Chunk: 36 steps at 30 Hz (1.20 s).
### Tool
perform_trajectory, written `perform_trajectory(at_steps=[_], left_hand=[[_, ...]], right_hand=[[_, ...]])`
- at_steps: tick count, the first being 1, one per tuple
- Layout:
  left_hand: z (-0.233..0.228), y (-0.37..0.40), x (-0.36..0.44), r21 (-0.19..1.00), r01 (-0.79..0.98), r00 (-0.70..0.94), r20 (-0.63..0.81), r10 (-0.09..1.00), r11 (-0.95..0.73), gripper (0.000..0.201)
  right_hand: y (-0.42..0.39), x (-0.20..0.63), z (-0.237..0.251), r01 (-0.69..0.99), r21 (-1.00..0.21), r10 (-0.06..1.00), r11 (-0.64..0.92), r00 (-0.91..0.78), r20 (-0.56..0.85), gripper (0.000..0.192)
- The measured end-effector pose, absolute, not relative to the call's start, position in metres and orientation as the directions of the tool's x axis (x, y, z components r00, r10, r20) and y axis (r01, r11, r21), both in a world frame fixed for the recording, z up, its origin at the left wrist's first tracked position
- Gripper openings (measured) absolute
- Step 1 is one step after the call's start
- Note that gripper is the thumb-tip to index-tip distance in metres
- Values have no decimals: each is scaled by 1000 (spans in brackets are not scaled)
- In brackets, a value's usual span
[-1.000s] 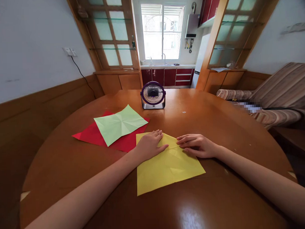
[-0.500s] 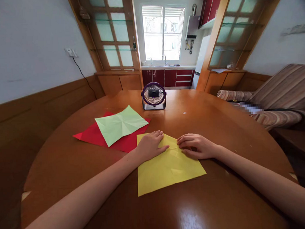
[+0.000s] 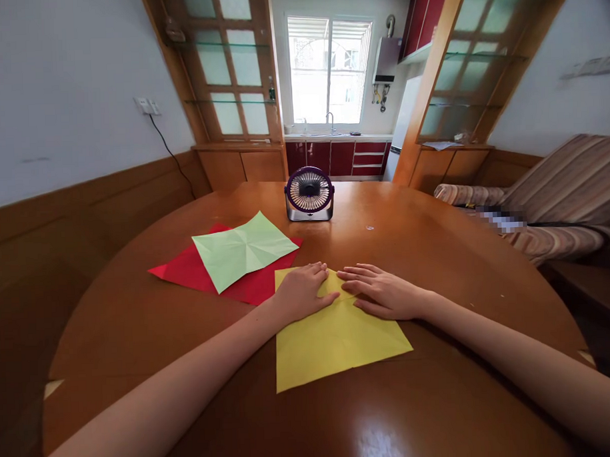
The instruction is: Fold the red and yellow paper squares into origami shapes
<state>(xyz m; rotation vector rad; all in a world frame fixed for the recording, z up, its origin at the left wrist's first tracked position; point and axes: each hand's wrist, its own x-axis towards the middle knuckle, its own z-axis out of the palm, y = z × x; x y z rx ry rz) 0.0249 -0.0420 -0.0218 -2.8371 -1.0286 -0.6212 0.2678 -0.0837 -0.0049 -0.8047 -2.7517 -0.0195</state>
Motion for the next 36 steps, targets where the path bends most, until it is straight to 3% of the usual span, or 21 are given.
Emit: perform_trajectory(at_steps=[6,15,19,27,36], left_hand=[[-23,-41,24,76,611,705,402,585,-788,46],[-18,-44,25,59,631,704,378,602,-774,48],[-18,-44,25,45,639,707,358,610,-768,50],[-17,-44,25,40,638,707,365,606,-769,48],[-17,-43,24,14,644,713,351,607,-765,49]], right_hand=[[-81,266,-3,525,-52,520,849,-816,253,34],[-87,273,-3,536,97,488,839,-819,303,22],[-93,286,-3,530,151,482,834,-834,268,26],[-96,299,-3,435,248,367,866,-889,275,27],[-102,307,-5,341,292,211,893,-893,398,13]])
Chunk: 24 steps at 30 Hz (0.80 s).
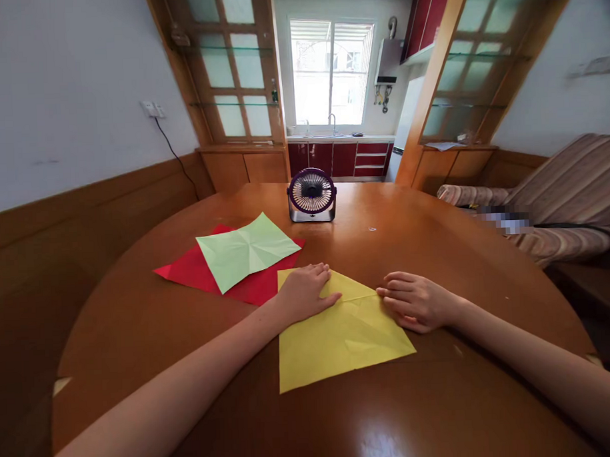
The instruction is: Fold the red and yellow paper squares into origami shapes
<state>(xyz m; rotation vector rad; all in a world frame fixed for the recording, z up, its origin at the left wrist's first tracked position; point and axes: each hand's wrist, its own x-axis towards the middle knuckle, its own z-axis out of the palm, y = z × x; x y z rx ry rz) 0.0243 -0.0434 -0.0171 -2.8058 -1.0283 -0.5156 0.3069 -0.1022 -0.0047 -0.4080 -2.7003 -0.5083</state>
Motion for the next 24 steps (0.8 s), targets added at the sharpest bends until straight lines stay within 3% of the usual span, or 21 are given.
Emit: perform_trajectory(at_steps=[5,12,16,24], left_hand=[[-18,-43,25,-13,648,722,329,609,-762,51],[-13,-47,25,-78,596,771,334,542,-799,47],[-12,-48,24,-111,588,782,331,528,-801,46],[-10,-52,28,-176,584,798,301,522,-792,44]], right_hand=[[-104,308,-6,365,256,241,895,-879,412,13],[-101,309,-10,515,21,423,857,-727,541,21],[-98,307,-11,541,28,468,841,-752,465,30],[-96,308,-13,557,16,506,831,-766,397,28]])
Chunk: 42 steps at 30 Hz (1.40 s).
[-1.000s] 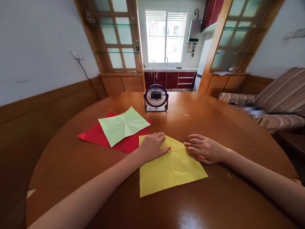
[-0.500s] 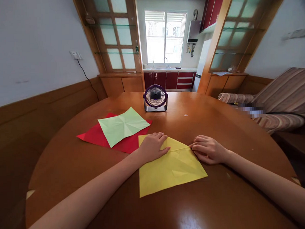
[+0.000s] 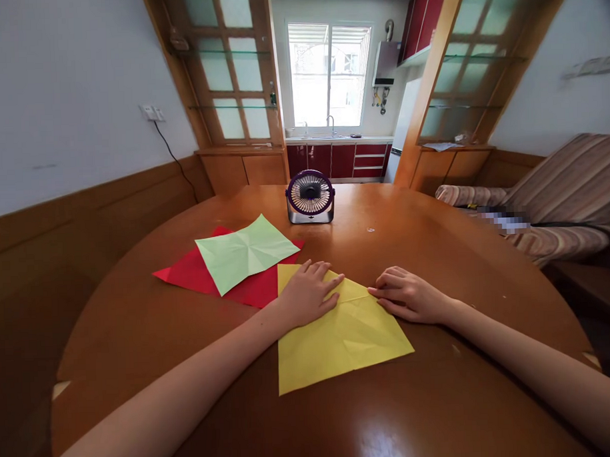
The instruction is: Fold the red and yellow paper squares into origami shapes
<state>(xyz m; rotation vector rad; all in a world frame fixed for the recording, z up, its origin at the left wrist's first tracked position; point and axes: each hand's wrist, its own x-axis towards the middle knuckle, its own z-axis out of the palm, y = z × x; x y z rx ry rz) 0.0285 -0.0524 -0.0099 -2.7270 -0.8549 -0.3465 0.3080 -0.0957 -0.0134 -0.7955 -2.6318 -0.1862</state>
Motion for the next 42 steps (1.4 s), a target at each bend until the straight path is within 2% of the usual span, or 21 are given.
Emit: perform_trajectory(at_steps=[8,15,21,26,35,42], left_hand=[[-10,-69,48,-81,551,806,308,505,-830,45],[-14,-63,46,15,594,765,299,570,-805,42],[-9,-47,23,-60,689,707,275,652,-722,43],[-9,-32,9,-126,730,675,286,681,-671,44],[-7,-36,15,-192,682,724,313,614,-706,48],[-8,-61,43,-78,572,793,306,526,-817,46]], right_hand=[[-98,306,-12,553,6,507,833,-767,394,29],[-97,307,-14,546,-19,509,838,-768,388,29],[-96,307,-14,544,-16,506,839,-769,390,29],[-97,307,-13,550,-8,509,835,-767,391,30],[-96,307,-13,547,-9,505,837,-768,394,29],[-97,307,-13,550,-5,507,835,-766,394,29]])
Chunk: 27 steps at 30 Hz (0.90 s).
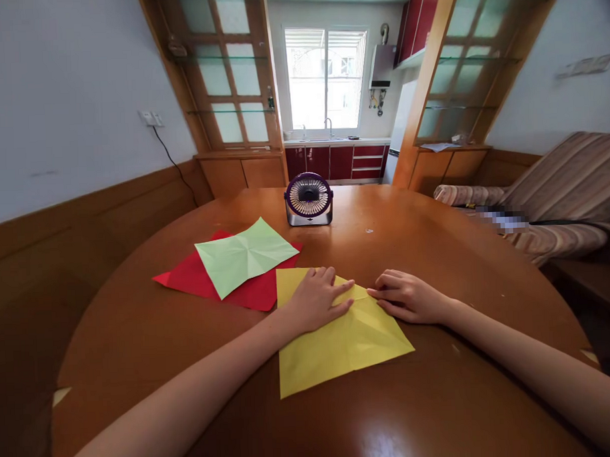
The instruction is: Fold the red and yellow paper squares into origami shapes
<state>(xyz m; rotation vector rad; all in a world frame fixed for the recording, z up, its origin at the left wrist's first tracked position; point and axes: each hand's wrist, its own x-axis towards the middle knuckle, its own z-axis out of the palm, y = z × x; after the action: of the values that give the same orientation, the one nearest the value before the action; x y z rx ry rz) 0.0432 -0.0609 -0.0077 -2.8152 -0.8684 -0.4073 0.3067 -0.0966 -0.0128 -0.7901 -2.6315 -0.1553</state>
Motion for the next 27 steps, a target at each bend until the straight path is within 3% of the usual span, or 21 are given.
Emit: perform_trajectory(at_steps=[5,18,27], left_hand=[[-10,-65,51,-52,571,787,318,528,-819,45],[-5,-22,2,-170,748,659,303,688,-641,42],[-12,-25,11,-180,726,672,393,628,-664,52]], right_hand=[[-98,307,-12,552,-10,509,834,-762,401,29],[-98,307,-12,557,-14,517,831,-763,389,31],[-94,296,-3,546,-103,535,831,-735,417,22]])
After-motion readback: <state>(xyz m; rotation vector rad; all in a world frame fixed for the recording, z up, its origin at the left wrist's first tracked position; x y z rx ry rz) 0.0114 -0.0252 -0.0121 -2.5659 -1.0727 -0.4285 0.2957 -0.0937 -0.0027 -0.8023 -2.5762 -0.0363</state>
